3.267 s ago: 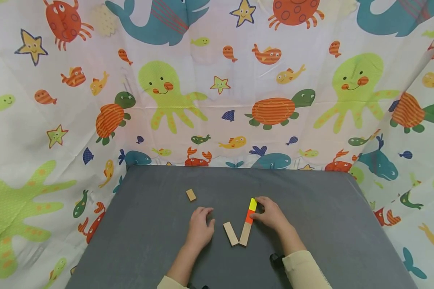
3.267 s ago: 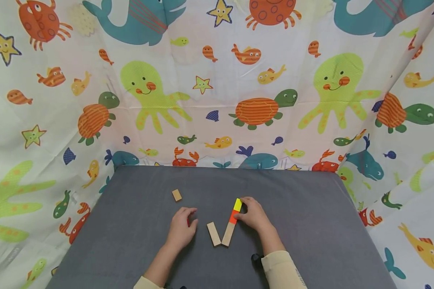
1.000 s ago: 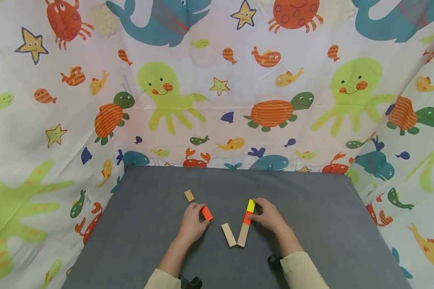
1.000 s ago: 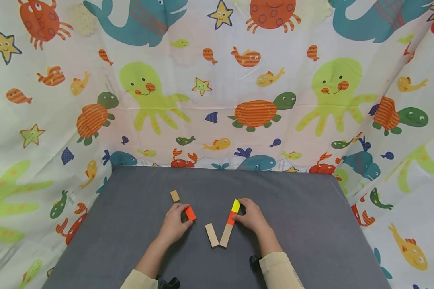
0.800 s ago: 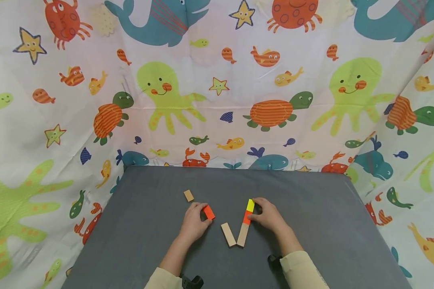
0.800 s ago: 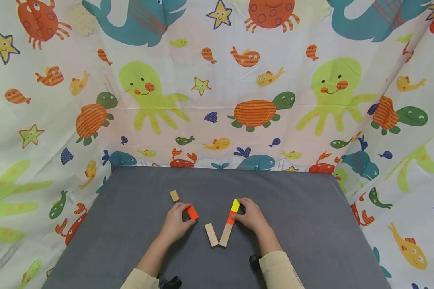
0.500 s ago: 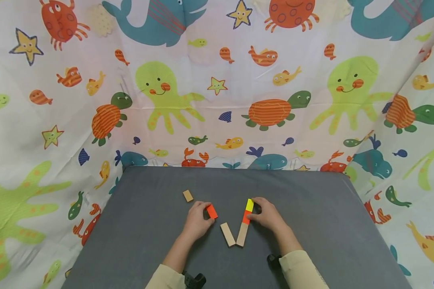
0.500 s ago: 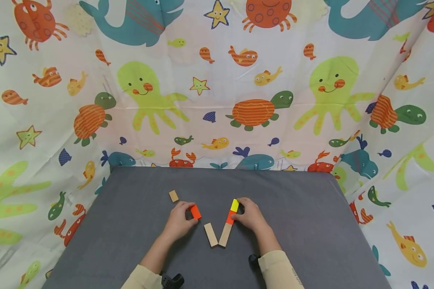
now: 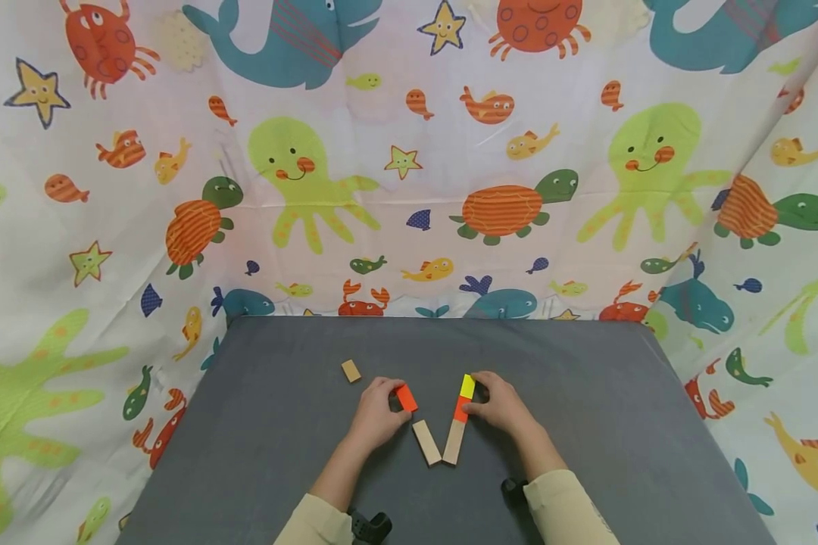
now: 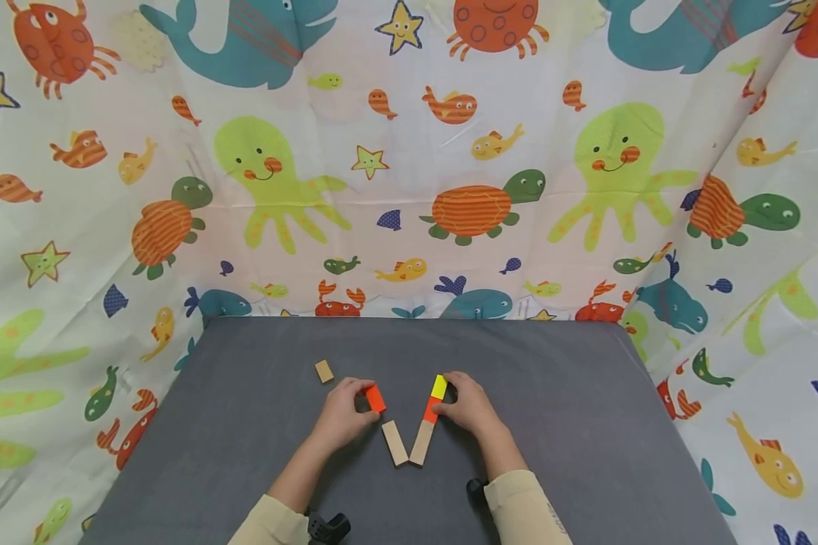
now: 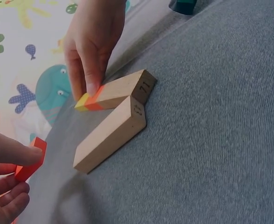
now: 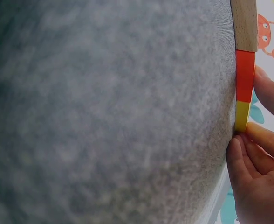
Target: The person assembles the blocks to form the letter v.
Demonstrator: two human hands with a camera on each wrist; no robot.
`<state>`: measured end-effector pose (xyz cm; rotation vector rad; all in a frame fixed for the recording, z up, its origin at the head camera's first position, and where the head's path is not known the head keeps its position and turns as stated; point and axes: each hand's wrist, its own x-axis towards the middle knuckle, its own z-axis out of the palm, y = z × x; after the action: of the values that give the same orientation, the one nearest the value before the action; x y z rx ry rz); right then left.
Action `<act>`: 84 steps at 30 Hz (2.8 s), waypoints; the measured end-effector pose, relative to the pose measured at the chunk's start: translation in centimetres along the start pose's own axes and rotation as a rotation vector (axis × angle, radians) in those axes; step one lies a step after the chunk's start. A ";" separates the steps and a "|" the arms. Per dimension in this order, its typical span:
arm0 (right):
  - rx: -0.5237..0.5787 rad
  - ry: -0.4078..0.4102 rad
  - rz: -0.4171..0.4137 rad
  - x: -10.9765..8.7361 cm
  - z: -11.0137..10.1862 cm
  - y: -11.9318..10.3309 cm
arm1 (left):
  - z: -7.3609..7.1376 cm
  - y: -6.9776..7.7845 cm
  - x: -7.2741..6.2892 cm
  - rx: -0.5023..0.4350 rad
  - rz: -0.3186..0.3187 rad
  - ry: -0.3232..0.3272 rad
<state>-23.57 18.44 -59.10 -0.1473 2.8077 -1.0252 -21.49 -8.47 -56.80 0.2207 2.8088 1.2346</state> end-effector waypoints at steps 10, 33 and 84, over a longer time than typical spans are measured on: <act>0.007 0.001 0.017 0.1 0.3 0.0 | 1.2 -0.2 0.3 -0.006 0.001 -0.005; 0.029 0.000 0.014 0.1 0.4 0.2 | 1.9 -1.3 1.0 -0.032 -0.031 -0.054; 0.019 0.006 0.008 0.1 0.3 0.3 | 2.0 -1.5 0.9 -0.023 -0.019 -0.100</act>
<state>-23.65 18.43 -59.56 -0.1303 2.8008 -1.0525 -22.29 -7.87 -59.29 0.2473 2.7045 1.2153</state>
